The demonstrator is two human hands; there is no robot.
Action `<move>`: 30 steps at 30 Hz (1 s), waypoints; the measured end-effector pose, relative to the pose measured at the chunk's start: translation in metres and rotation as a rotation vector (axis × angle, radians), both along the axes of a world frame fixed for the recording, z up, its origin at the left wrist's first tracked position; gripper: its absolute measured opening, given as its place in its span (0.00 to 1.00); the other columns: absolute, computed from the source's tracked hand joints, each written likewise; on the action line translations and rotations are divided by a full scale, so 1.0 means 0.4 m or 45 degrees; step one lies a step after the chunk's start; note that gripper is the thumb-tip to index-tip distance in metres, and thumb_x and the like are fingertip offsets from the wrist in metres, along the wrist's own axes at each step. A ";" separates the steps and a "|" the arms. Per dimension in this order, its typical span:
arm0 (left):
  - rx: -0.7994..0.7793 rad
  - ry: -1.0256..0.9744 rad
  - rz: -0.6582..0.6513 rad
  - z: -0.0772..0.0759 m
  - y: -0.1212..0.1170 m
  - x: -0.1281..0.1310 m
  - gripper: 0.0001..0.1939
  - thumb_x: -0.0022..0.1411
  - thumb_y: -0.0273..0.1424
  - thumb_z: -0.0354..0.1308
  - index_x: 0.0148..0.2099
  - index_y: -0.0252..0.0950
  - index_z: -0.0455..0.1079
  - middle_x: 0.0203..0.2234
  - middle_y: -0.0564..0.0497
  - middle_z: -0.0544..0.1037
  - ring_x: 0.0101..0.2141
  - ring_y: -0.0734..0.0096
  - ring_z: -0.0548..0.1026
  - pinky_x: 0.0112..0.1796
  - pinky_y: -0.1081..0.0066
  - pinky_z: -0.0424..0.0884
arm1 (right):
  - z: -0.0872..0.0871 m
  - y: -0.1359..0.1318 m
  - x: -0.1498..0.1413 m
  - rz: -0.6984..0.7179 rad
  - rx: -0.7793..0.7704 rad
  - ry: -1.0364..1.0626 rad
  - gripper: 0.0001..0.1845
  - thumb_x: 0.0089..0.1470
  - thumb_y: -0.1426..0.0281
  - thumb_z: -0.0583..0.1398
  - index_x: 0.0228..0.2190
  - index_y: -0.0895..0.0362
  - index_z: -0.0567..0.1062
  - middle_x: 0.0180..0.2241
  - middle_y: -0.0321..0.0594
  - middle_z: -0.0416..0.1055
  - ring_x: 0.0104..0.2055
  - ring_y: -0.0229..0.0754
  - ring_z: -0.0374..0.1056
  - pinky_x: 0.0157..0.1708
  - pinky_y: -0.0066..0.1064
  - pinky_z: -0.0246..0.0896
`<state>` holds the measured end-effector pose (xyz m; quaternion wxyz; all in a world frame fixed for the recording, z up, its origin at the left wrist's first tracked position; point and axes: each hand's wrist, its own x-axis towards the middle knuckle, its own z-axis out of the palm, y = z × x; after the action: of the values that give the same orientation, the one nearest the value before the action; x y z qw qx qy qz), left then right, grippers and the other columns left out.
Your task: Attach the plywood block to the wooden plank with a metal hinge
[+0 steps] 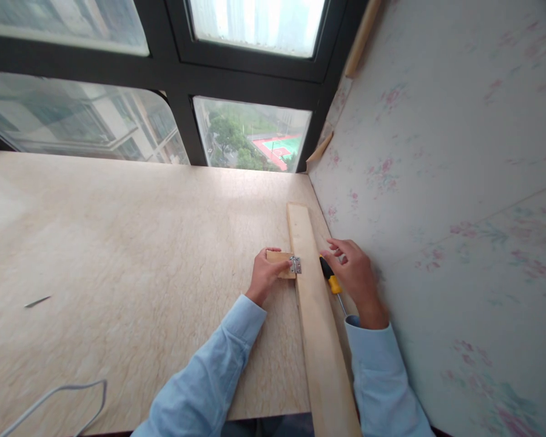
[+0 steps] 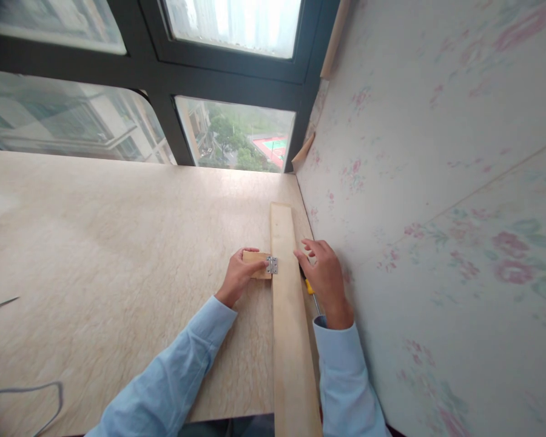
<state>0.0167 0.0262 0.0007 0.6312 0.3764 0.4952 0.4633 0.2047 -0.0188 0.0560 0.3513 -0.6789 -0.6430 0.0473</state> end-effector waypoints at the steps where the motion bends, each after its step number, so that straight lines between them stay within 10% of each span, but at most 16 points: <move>1: 0.005 0.004 -0.003 -0.001 0.000 0.000 0.27 0.37 0.29 0.72 0.41 0.31 0.68 0.30 0.48 0.76 0.28 0.70 0.74 0.28 0.73 0.70 | -0.004 -0.007 0.015 -0.060 -0.077 -0.027 0.17 0.54 0.63 0.60 0.44 0.58 0.76 0.36 0.45 0.75 0.33 0.44 0.71 0.35 0.36 0.67; 9: 0.022 0.012 -0.014 -0.007 0.001 -0.001 0.27 0.37 0.30 0.72 0.41 0.32 0.68 0.30 0.48 0.76 0.28 0.70 0.74 0.29 0.73 0.70 | -0.079 -0.027 0.037 -0.123 -0.457 -0.236 0.07 0.46 0.72 0.63 0.31 0.56 0.76 0.31 0.46 0.78 0.32 0.48 0.73 0.30 0.34 0.63; 18: 0.019 0.025 -0.017 0.000 -0.001 -0.002 0.27 0.37 0.30 0.72 0.41 0.32 0.68 0.31 0.48 0.76 0.29 0.69 0.74 0.29 0.73 0.70 | -0.034 -0.026 0.031 -0.112 -0.598 -0.231 0.06 0.41 0.77 0.59 0.23 0.56 0.75 0.24 0.42 0.76 0.26 0.44 0.71 0.22 0.29 0.54; 30: 0.029 0.011 -0.020 -0.015 0.003 -0.001 0.28 0.37 0.30 0.72 0.42 0.31 0.68 0.31 0.47 0.76 0.29 0.68 0.75 0.28 0.73 0.70 | 0.059 -0.024 -0.008 0.046 0.249 1.304 0.19 0.54 0.58 0.60 0.45 0.54 0.73 0.40 0.43 0.76 0.37 0.43 0.74 0.40 0.38 0.70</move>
<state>0.0163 0.0274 -0.0053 0.6284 0.3892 0.4896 0.4624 0.2013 -0.0286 0.0795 0.6818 -0.5215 -0.4017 0.3192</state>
